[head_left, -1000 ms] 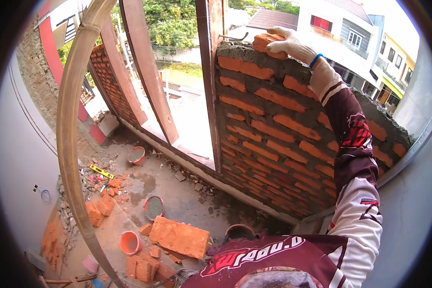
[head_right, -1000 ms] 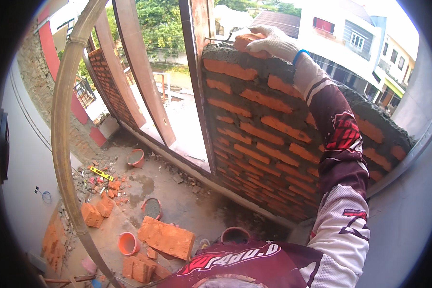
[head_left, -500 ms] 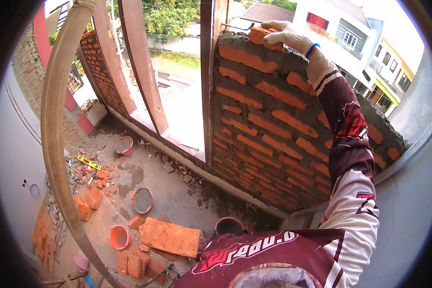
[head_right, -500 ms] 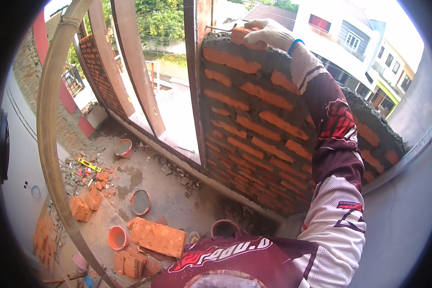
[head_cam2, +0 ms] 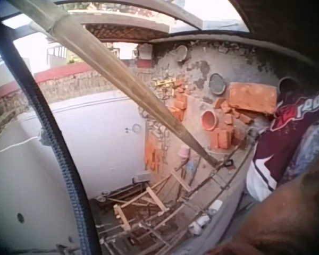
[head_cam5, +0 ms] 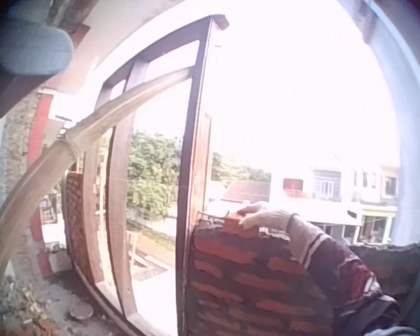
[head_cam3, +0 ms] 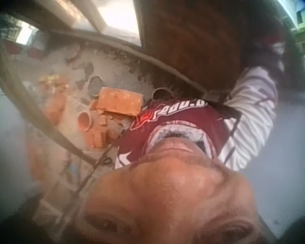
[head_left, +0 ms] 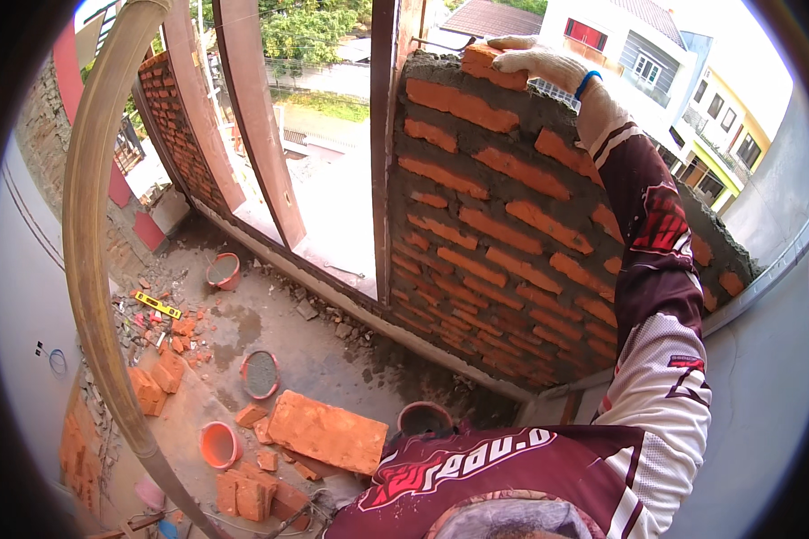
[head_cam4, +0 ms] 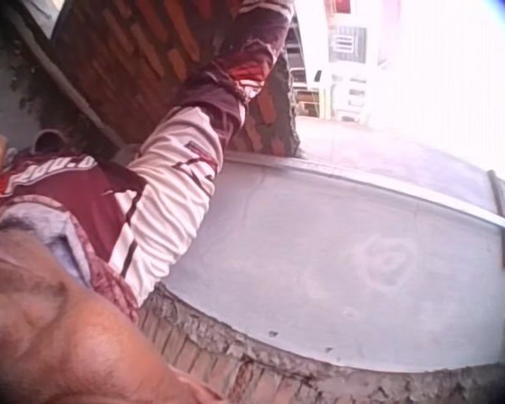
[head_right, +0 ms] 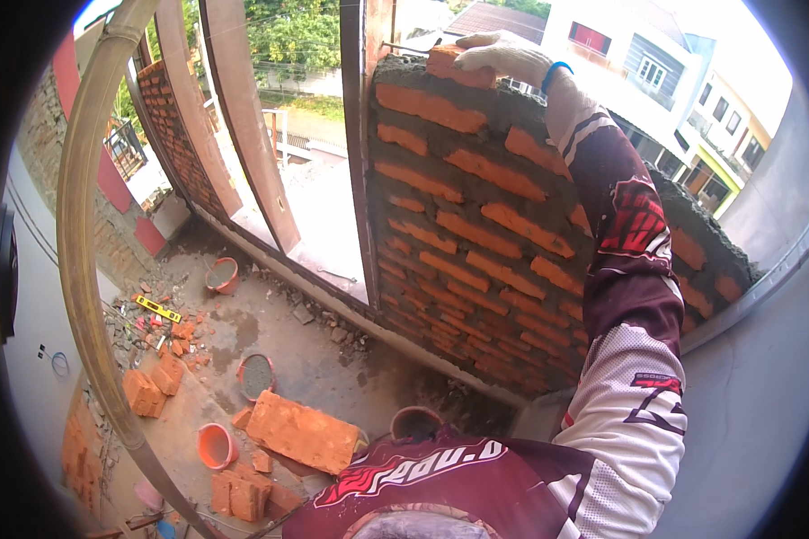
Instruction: The person scoops mortar from a bucket with a trowel and applies it to a brick wall, then places bricks on top of the mortar. The person repeats this process, adding mortar and bricks to extend the wall.
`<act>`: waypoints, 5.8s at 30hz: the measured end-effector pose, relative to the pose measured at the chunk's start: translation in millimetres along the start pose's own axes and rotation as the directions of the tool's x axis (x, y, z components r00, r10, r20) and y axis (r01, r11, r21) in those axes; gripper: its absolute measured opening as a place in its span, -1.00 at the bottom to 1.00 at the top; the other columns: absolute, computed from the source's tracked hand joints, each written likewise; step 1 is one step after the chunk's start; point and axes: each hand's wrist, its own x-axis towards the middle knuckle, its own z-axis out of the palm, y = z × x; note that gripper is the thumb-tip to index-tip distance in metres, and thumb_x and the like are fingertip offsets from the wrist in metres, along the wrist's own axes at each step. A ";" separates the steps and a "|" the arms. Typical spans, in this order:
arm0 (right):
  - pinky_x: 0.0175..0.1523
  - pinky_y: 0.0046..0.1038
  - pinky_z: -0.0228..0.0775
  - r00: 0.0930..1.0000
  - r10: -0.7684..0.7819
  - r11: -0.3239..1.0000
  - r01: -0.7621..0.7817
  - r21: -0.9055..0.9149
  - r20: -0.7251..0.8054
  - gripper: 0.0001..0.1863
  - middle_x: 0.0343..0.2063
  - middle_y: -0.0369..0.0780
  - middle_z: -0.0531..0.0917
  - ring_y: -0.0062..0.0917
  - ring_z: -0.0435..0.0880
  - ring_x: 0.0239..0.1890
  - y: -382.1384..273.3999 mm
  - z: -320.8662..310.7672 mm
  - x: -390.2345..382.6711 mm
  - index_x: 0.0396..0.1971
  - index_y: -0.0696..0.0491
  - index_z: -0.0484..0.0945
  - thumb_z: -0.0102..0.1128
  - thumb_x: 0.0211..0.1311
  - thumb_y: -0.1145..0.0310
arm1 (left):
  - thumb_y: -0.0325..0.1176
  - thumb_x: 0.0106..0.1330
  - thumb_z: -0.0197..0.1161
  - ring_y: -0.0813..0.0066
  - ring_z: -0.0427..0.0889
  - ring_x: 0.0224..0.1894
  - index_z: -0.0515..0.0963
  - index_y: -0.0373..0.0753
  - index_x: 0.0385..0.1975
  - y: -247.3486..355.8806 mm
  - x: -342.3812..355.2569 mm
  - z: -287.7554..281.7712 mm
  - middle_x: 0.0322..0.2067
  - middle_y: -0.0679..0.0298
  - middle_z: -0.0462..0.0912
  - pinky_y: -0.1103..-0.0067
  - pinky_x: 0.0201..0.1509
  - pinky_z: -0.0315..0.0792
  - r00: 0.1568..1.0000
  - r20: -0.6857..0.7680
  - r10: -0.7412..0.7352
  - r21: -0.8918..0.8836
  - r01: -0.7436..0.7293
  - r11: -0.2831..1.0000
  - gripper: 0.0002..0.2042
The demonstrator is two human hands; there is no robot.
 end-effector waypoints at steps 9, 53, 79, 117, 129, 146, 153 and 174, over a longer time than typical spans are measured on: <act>0.34 -0.43 0.38 1.000 -0.018 1.000 0.018 -0.004 -0.018 -0.19 0.19 -0.07 0.64 -0.36 0.59 0.23 -2.3 4.9 -8.6 0.36 0.11 0.51 0.38 0.17 -0.06 | 0.48 0.42 -0.14 0.03 0.48 0.32 0.29 0.03 0.46 -4.2 17.0 0.5 0.34 0.17 0.45 0.00 0.42 0.32 0.998 0.037 -0.044 0.018 0.044 0.999 -0.21; 0.31 -0.23 0.52 0.992 -0.123 0.893 0.096 0.440 0.034 -0.10 0.24 0.02 0.56 -0.25 0.62 0.24 -158.1 200.6 -188.7 0.37 0.17 0.39 0.46 -0.10 0.32 | 0.60 0.35 -0.17 0.04 0.55 0.32 0.25 -0.02 0.49 -39.7 21.3 69.6 0.36 0.11 0.46 0.13 0.33 0.53 0.988 0.126 -0.094 -0.106 0.108 0.989 -0.08; 0.05 -0.35 0.57 0.569 0.405 0.527 -0.785 0.326 0.716 -0.09 0.16 0.02 0.61 -0.32 0.68 0.06 -33.3 501.6 -313.1 0.37 0.30 0.36 0.56 0.11 0.14 | 0.52 0.39 -0.08 0.11 0.53 0.31 0.27 -0.01 0.48 -4.9 -53.9 -12.6 0.35 0.19 0.47 0.18 0.33 0.52 0.962 -0.096 0.255 -0.151 -0.267 0.952 -0.14; 0.44 -0.27 0.33 0.971 -0.240 0.935 0.230 -0.269 -0.007 -0.04 0.29 0.03 0.55 -0.22 0.53 0.32 -73.4 -0.3 -160.1 0.38 0.14 0.43 0.51 -0.16 0.17 | 0.59 0.33 -0.15 -0.12 0.48 0.31 0.24 0.00 0.51 -39.7 8.1 54.5 0.37 0.10 0.42 -0.11 0.43 0.35 0.976 0.209 -0.059 -0.025 0.065 0.998 -0.07; 0.34 -0.36 0.42 0.997 0.079 0.968 -0.080 -0.237 -0.012 -0.03 0.21 -0.03 0.59 -0.24 0.59 0.21 5.8 -49.3 -63.2 0.36 0.04 0.51 0.45 -0.26 0.12 | 0.52 0.41 -0.13 0.06 0.41 0.42 0.21 0.06 0.52 -14.6 -1.8 5.1 0.46 0.23 0.33 0.07 0.48 0.35 0.991 0.008 0.132 -0.012 -0.132 0.991 -0.16; 0.37 -0.30 0.36 0.991 0.062 0.959 -0.027 -0.284 0.117 -0.07 0.29 -0.01 0.54 -0.19 0.53 0.29 -6.5 -41.8 -35.1 0.39 -0.12 0.50 0.44 -0.17 0.09 | 0.55 0.39 -0.17 -0.02 0.56 0.25 0.25 0.03 0.50 -14.8 -0.1 32.2 0.37 0.16 0.45 0.00 0.32 0.49 0.994 -0.078 0.078 0.044 -0.074 0.996 -0.13; 0.43 -0.25 0.30 0.986 0.058 0.962 -0.014 -0.271 0.156 -0.05 0.31 -0.02 0.55 -0.17 0.51 0.32 -15.2 -39.2 -37.2 0.43 -0.09 0.46 0.39 -0.13 0.04 | 0.55 0.38 -0.15 -0.02 0.57 0.24 0.29 0.03 0.46 -26.6 6.6 36.9 0.32 0.16 0.50 -0.01 0.32 0.47 0.999 -0.037 -0.032 0.041 0.034 0.999 -0.15; 0.47 -0.22 0.27 0.958 -0.220 0.720 0.031 -0.694 -0.185 -0.03 0.41 0.06 0.41 -0.20 0.40 0.43 -72.1 -13.7 -93.7 0.48 0.09 0.32 0.47 0.11 -0.02 | 0.60 0.34 -0.20 -0.02 0.58 0.21 0.28 0.03 0.47 -36.1 -8.8 54.5 0.32 0.16 0.49 -0.06 0.29 0.49 0.990 0.022 -0.136 0.111 0.133 0.985 -0.10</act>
